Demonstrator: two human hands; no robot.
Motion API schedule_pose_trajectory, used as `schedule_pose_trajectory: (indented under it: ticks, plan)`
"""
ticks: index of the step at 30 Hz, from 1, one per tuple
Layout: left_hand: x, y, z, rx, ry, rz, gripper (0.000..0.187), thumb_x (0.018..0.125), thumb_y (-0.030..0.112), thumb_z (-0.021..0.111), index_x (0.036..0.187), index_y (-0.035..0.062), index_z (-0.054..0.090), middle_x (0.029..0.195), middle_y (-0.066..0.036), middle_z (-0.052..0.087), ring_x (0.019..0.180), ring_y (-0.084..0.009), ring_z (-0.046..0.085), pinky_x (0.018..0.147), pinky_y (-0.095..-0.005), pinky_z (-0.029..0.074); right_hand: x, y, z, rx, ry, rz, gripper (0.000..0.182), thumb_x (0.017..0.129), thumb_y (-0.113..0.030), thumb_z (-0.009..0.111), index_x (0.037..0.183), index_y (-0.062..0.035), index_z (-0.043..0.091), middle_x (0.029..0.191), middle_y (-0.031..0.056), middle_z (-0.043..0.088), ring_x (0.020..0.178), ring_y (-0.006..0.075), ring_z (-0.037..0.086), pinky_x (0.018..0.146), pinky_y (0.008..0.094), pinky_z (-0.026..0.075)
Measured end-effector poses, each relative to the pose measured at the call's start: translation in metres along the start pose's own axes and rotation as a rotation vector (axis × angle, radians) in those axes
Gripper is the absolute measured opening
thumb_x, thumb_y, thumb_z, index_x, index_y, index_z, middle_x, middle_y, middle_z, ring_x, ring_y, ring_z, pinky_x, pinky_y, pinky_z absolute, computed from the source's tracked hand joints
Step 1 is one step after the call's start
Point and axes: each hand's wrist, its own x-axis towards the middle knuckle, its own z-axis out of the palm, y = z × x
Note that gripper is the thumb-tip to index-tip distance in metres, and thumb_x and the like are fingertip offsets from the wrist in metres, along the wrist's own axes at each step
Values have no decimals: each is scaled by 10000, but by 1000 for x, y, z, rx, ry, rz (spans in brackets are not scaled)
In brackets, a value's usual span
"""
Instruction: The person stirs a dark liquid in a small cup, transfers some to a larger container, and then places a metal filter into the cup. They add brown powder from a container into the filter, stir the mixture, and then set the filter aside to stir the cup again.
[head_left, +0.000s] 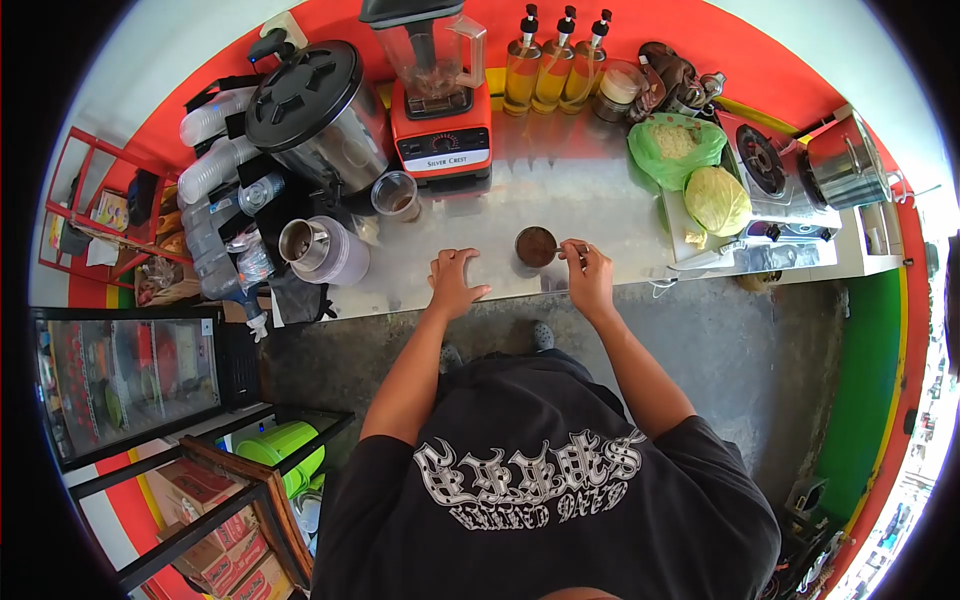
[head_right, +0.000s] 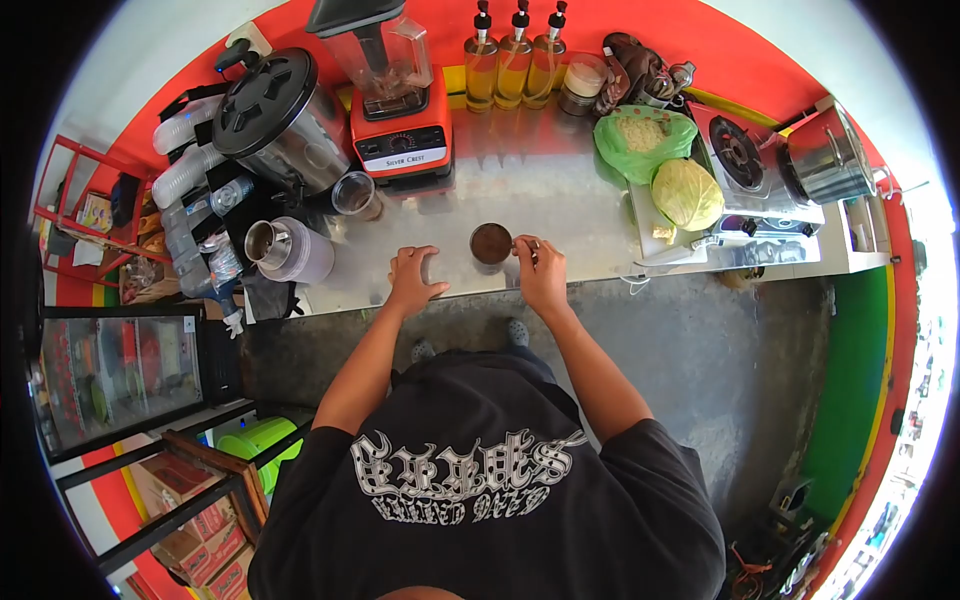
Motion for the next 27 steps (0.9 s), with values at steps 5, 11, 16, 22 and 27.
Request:
schedule_pose_trajectory:
  ticks: [5, 11, 16, 22, 27]
  plan:
    - [17, 22, -10, -185, -73, -72, 804, 726, 297, 937, 1445, 254, 578, 1388, -104, 517, 1330, -346, 448, 1150, -529, 355, 2, 2, 2, -4, -27, 0, 225, 1050, -171, 636, 1087, 14, 761, 918, 158, 757, 740, 240, 724, 667, 349, 560]
    - [23, 75, -26, -32, -72, 180, 813, 735, 251, 945, 1462, 252, 582, 1412, -84, 522, 1358, -340, 444, 1160, -509, 359, 2, -7, -4, -37, -29, -86, 177, 1021, -112, 662, 1077, 23, 761, 920, 171, 752, 776, 292, 716, 693, 382, 565]
    - [26, 94, -24, 57, -73, 255, 859, 708, 296, 958, 1477, 234, 579, 1436, -65, 486, 1370, -325, 408, 1131, -498, 333, 0, -31, -21, -182, -59, -403, 97, 953, -11, 702, 1039, 24, 732, 951, 155, 744, 849, 347, 667, 741, 427, 543]
    - [25, 105, -21, 119, -3, 277, 900, 655, 365, 972, 1452, 170, 602, 1421, -60, 484, 1354, -313, 408, 1110, -477, 325, 7, -47, -28, -266, -14, -584, 78, 939, -3, 707, 1017, 3, 710, 958, 117, 744, 856, 332, 670, 752, 430, 547]
    - [24, 105, -19, 141, -8, 248, 826, 672, 320, 972, 1412, 150, 647, 1424, -54, 481, 1352, -301, 407, 1114, -464, 324, 17, -38, -18, -305, -16, -594, 88, 936, -23, 716, 1020, 2, 724, 939, 114, 742, 859, 326, 670, 750, 433, 552]
